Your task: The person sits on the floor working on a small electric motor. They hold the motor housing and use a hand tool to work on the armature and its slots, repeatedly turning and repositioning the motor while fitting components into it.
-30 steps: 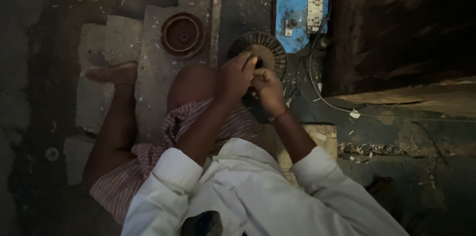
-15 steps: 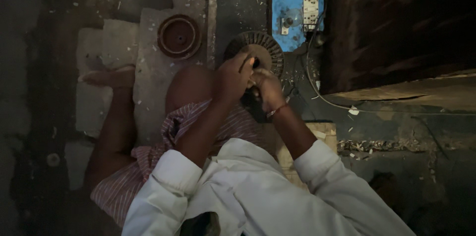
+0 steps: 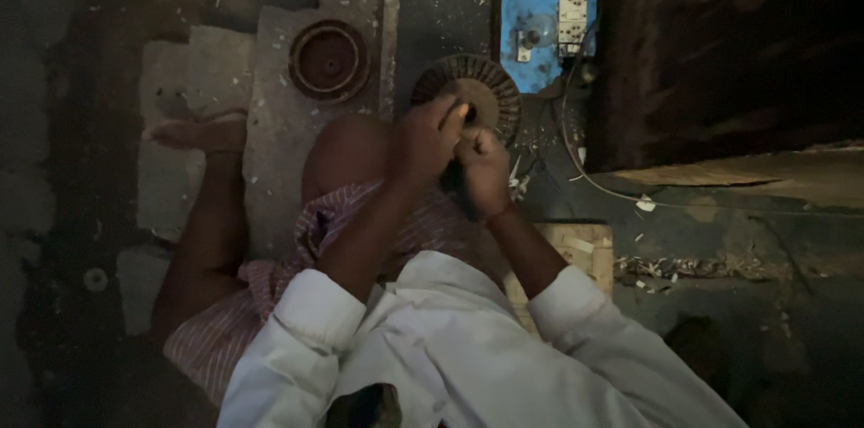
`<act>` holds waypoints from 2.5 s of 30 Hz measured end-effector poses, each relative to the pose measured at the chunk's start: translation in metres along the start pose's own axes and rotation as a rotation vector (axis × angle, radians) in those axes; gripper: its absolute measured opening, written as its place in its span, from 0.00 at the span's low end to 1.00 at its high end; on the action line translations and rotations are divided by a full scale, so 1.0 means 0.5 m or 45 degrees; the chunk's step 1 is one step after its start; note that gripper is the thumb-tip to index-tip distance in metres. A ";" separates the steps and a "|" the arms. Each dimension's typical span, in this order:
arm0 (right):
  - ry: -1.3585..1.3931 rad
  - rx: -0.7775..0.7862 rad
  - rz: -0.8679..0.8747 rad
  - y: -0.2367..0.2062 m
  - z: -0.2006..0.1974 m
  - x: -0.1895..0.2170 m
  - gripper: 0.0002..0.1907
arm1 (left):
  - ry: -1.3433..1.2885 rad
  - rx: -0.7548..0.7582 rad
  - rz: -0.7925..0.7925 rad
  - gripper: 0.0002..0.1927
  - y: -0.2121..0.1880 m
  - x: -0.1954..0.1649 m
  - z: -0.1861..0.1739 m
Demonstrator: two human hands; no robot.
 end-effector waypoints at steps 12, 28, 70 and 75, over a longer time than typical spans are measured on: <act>0.531 0.128 0.802 0.033 -0.013 -0.039 0.06 | -0.010 -0.004 -0.008 0.20 -0.015 -0.005 -0.009; 0.534 0.074 0.607 0.014 -0.022 -0.006 0.08 | -0.105 0.018 0.069 0.22 -0.027 0.006 -0.028; -0.353 0.145 -0.030 0.002 -0.027 0.039 0.06 | -0.130 -0.143 -0.002 0.23 -0.036 0.016 -0.014; -0.002 0.279 0.086 0.027 -0.039 0.023 0.07 | -0.110 -0.150 -0.017 0.24 -0.035 0.016 -0.014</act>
Point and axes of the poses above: each hand's wrist, its own y-axis towards the middle knuckle, its own z-axis out of the palm, x = y × z, the point moved 4 cm from there along y, towards the middle knuckle, and after that the axes turned 9 degrees about x, right-handed, at the moved point
